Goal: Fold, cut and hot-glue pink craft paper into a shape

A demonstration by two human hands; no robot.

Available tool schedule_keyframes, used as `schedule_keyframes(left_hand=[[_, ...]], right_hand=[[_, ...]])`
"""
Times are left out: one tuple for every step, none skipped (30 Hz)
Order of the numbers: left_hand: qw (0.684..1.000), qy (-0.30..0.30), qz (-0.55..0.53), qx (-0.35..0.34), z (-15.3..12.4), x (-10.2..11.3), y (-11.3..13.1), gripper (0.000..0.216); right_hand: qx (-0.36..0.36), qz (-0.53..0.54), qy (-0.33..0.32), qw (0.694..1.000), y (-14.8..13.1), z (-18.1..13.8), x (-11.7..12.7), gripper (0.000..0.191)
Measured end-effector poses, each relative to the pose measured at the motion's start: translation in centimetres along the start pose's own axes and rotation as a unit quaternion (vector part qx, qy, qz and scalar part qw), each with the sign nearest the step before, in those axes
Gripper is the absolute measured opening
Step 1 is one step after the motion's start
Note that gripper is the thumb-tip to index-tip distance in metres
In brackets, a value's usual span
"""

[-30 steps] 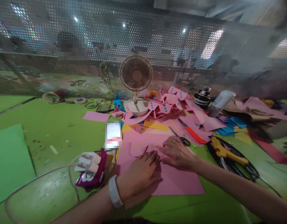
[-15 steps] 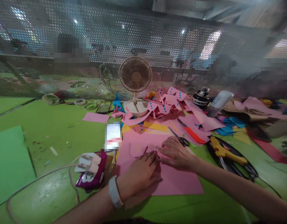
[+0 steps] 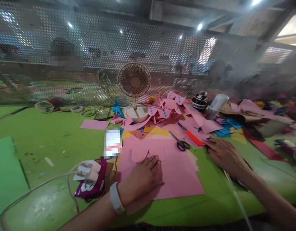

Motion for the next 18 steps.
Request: schedule_keyframes(left_hand=[[1.000, -0.002, 0.001, 0.002, 0.0, 0.0, 0.0, 0.067], [1.000, -0.005, 0.002, 0.003, 0.0, 0.1, 0.0, 0.067], [1.000, -0.006, 0.004, 0.001, 0.0, 0.1, 0.0, 0.066], [1.000, -0.005, 0.005, -0.003, -0.1, 0.1, 0.0, 0.066], [1.000, -0.002, 0.005, -0.008, -0.1, 0.1, -0.1, 0.065], [1.000, 0.002, 0.004, -0.013, -0.1, 0.2, -0.1, 0.065], [1.000, 0.005, 0.002, -0.016, -0.1, 0.2, 0.0, 0.064], [1.000, 0.006, 0.001, -0.019, -0.1, 0.2, 0.0, 0.064], [1.000, 0.006, 0.002, -0.019, -0.1, 0.2, 0.0, 0.064], [1.000, 0.005, 0.005, -0.017, -0.1, 0.3, 0.1, 0.064], [1.000, 0.004, 0.007, -0.013, -0.1, 0.3, 0.1, 0.064], [1.000, 0.005, 0.009, -0.010, -0.1, 0.3, 0.2, 0.064], [1.000, 0.006, 0.009, -0.008, -0.1, 0.3, 0.2, 0.064], [1.000, 0.006, 0.007, -0.007, -0.1, 0.2, 0.2, 0.063], [1.000, 0.007, 0.006, -0.006, -0.1, 0.2, 0.2, 0.062], [1.000, 0.007, 0.004, -0.007, -0.1, 0.2, 0.2, 0.062], [1.000, 0.009, 0.002, -0.008, -0.2, 0.1, 0.2, 0.061], [1.000, 0.012, 0.001, -0.009, -0.2, 0.1, 0.2, 0.061]], right_hand=[[-0.029, -0.024, -0.029, 0.999, 1.1, -1.7, 0.0, 0.043], [-0.053, -0.042, -0.071, 0.995, 2.0, -3.2, -0.1, 0.049], [-0.082, -0.058, -0.105, 0.989, 2.8, -4.5, -0.2, 0.053], [-0.102, -0.063, -0.136, 0.983, 3.3, -5.6, -0.3, 0.055], [-0.113, -0.060, -0.165, 0.978, 3.6, -6.4, -0.4, 0.054], [-0.120, -0.056, -0.183, 0.974, 3.8, -6.9, -0.6, 0.053], [-0.121, -0.050, -0.193, 0.972, 3.9, -7.2, -0.7, 0.052], [-0.121, -0.045, -0.194, 0.973, 4.0, -7.3, -0.9, 0.052], [-0.122, -0.043, -0.187, 0.974, 4.0, -7.3, -1.0, 0.052], [-0.125, -0.041, -0.177, 0.975, 4.2, -7.2, -1.2, 0.053], [-0.131, -0.037, -0.168, 0.976, 4.3, -7.1, -1.5, 0.054], [-0.136, -0.031, -0.160, 0.977, 4.6, -7.0, -1.7, 0.054], [-0.139, -0.024, -0.155, 0.978, 4.9, -7.0, -2.0, 0.055], [-0.139, -0.017, -0.151, 0.979, 5.1, -7.0, -2.2, 0.056], [-0.136, -0.010, -0.147, 0.980, 5.4, -7.0, -2.4, 0.056], [-0.131, -0.007, -0.140, 0.981, 5.5, -7.0, -2.5, 0.056], [-0.127, -0.005, -0.131, 0.983, 5.6, -7.0, -2.6, 0.056], [-0.124, -0.006, -0.121, 0.985, 5.5, -7.0, -2.5, 0.054]])
Point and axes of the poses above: each hand's wrist, its own z-axis towards the middle knuckle, its own x-axis out of the back of the hand, y = z × x, the point moved 1 cm from there along z, towards the middle knuckle, and after that the axes turned 15 degrees about x, right-handed, at the moved point
